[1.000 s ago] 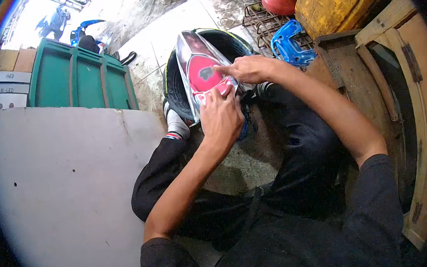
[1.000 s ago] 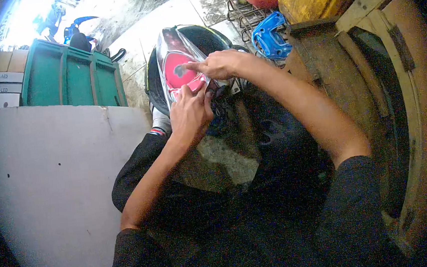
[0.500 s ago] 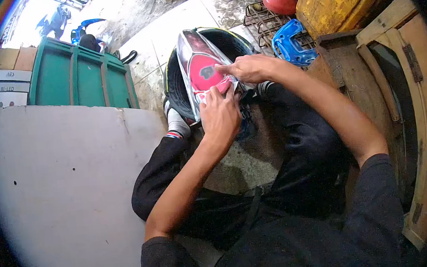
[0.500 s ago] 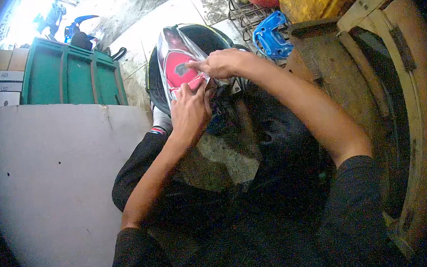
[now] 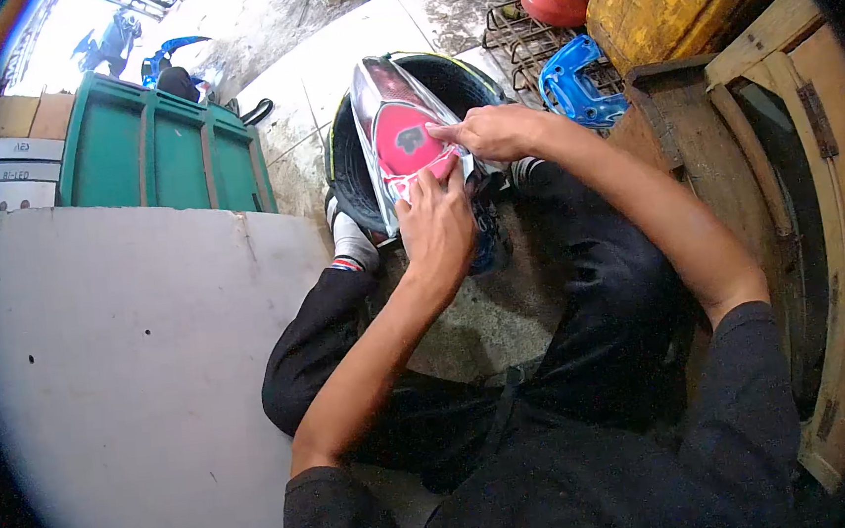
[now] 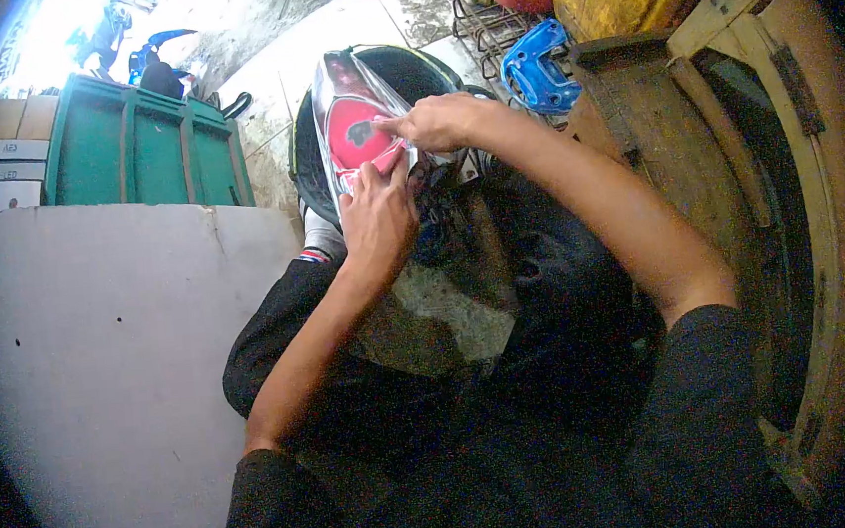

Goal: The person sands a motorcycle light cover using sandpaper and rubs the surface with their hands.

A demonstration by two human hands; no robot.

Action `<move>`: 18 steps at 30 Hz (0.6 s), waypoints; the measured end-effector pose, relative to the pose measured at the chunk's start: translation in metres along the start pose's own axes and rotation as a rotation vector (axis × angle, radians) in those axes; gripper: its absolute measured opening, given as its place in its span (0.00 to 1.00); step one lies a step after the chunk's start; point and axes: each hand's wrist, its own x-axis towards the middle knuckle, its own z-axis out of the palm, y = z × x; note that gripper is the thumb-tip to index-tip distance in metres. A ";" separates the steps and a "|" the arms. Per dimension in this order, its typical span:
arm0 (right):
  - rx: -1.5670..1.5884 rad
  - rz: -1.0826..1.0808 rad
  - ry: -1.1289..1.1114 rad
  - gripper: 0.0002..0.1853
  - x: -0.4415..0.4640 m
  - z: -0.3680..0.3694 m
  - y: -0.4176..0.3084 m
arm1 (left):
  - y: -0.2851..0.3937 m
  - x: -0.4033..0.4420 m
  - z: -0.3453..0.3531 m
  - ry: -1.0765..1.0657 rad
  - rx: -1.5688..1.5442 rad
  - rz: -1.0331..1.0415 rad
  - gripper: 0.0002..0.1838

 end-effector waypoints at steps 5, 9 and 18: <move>-0.012 -0.019 -0.020 0.26 0.006 0.004 0.007 | 0.001 0.003 -0.004 -0.040 0.006 -0.010 0.22; -0.005 0.016 -0.042 0.26 0.006 0.001 0.003 | 0.001 0.006 0.001 -0.029 -0.039 -0.022 0.22; 0.078 0.105 -0.068 0.36 0.010 0.005 0.009 | 0.009 0.002 -0.010 -0.085 -0.050 -0.040 0.22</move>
